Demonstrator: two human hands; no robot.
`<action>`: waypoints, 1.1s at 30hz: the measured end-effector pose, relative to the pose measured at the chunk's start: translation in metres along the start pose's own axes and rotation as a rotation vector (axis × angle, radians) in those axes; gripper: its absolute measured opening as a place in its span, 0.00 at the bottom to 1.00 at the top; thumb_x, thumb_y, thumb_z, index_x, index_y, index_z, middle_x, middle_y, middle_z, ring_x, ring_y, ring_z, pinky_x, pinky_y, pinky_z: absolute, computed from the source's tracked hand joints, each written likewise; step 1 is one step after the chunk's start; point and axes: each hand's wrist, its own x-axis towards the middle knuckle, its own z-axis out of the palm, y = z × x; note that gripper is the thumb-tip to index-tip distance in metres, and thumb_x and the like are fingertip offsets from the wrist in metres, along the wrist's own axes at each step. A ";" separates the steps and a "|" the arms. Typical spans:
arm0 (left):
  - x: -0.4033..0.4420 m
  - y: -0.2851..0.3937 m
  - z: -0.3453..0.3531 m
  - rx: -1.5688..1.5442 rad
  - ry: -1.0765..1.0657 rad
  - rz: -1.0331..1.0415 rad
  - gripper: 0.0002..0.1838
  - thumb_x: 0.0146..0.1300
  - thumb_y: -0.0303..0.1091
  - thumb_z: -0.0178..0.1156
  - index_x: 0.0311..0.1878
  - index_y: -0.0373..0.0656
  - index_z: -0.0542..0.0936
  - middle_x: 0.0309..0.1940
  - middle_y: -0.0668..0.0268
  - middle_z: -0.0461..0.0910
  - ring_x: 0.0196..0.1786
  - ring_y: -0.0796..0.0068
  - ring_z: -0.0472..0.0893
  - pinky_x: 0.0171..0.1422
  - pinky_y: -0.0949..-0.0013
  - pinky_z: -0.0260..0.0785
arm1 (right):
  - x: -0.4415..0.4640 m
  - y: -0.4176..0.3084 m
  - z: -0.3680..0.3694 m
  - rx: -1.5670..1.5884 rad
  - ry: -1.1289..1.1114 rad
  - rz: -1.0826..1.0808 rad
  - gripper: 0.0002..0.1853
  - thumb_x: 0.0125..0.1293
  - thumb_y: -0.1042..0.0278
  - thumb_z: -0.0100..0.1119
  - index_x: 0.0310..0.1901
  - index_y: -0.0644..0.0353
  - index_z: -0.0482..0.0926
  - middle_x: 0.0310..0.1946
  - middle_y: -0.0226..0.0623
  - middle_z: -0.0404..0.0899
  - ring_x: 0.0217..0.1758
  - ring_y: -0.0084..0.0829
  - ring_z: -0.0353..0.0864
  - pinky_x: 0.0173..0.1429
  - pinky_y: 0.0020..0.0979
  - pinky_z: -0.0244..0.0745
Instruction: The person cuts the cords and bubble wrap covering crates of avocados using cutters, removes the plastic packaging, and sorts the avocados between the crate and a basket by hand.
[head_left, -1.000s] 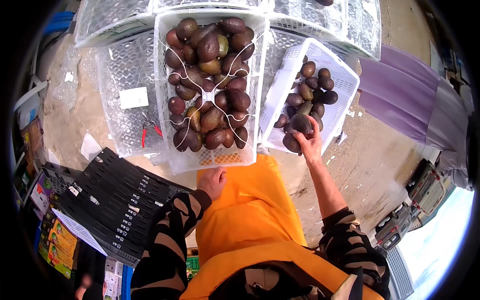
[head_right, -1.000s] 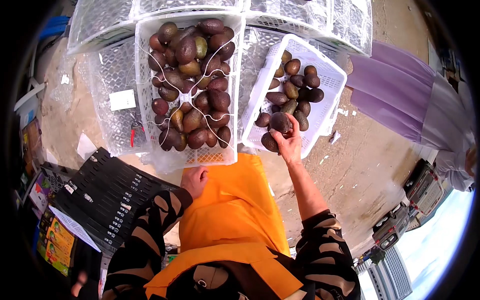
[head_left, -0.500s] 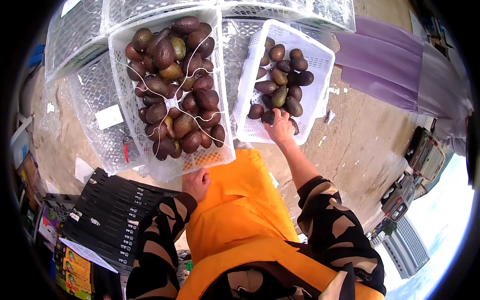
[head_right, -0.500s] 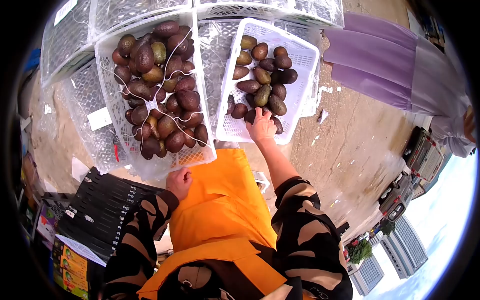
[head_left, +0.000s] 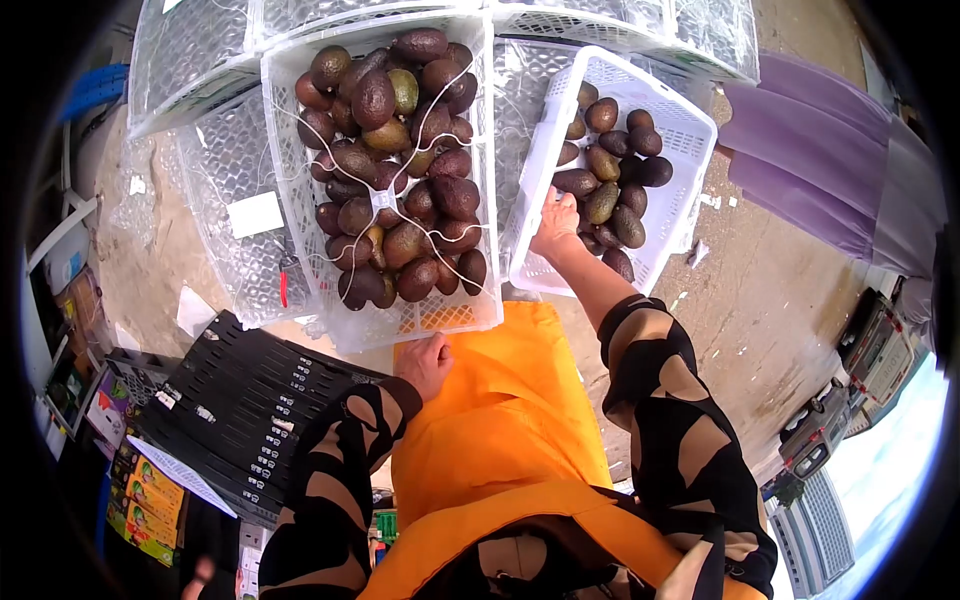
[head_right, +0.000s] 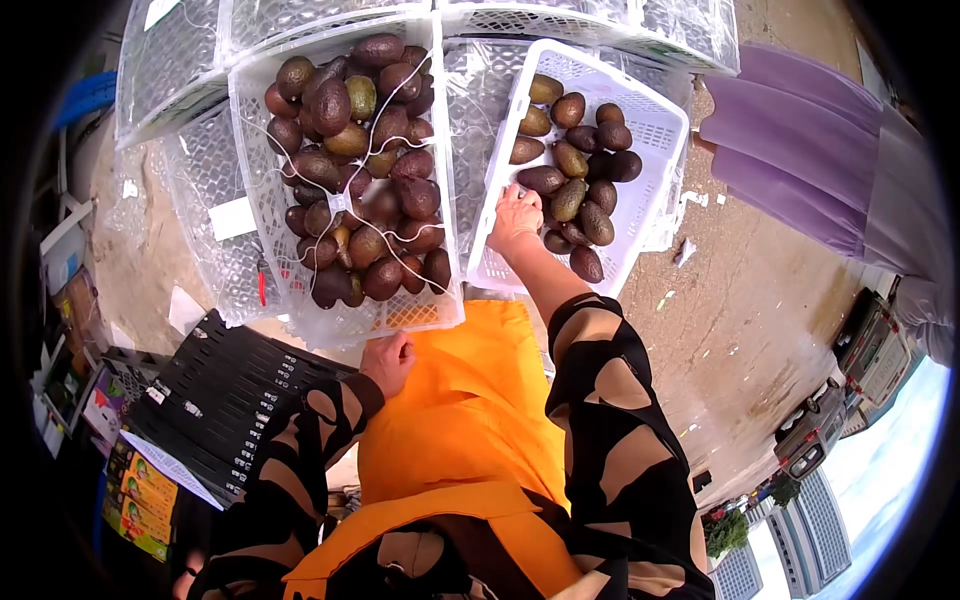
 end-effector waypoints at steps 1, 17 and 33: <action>-0.003 0.001 0.002 -0.002 0.017 -0.020 0.11 0.55 0.27 0.66 0.37 0.42 0.72 0.26 0.61 0.77 0.35 0.56 0.79 0.42 0.55 0.70 | 0.015 -0.003 0.002 -0.205 -0.179 0.001 0.47 0.48 0.39 0.69 0.62 0.68 0.70 0.54 0.46 0.68 0.54 0.55 0.73 0.26 0.49 0.80; -0.013 -0.010 -0.003 -0.065 0.141 0.038 0.09 0.55 0.25 0.64 0.39 0.43 0.75 0.26 0.60 0.78 0.33 0.55 0.80 0.37 0.56 0.72 | -0.091 -0.030 -0.227 0.508 0.623 -0.217 0.38 0.40 0.57 0.80 0.58 0.48 0.75 0.47 0.37 0.77 0.53 0.45 0.76 0.56 0.44 0.77; -0.010 -0.002 0.002 -0.049 0.124 0.065 0.10 0.56 0.22 0.64 0.39 0.42 0.76 0.29 0.60 0.78 0.34 0.54 0.80 0.39 0.57 0.72 | 0.105 0.106 -0.109 0.780 0.197 0.464 0.46 0.48 0.31 0.69 0.67 0.47 0.72 0.69 0.55 0.61 0.69 0.58 0.65 0.68 0.51 0.70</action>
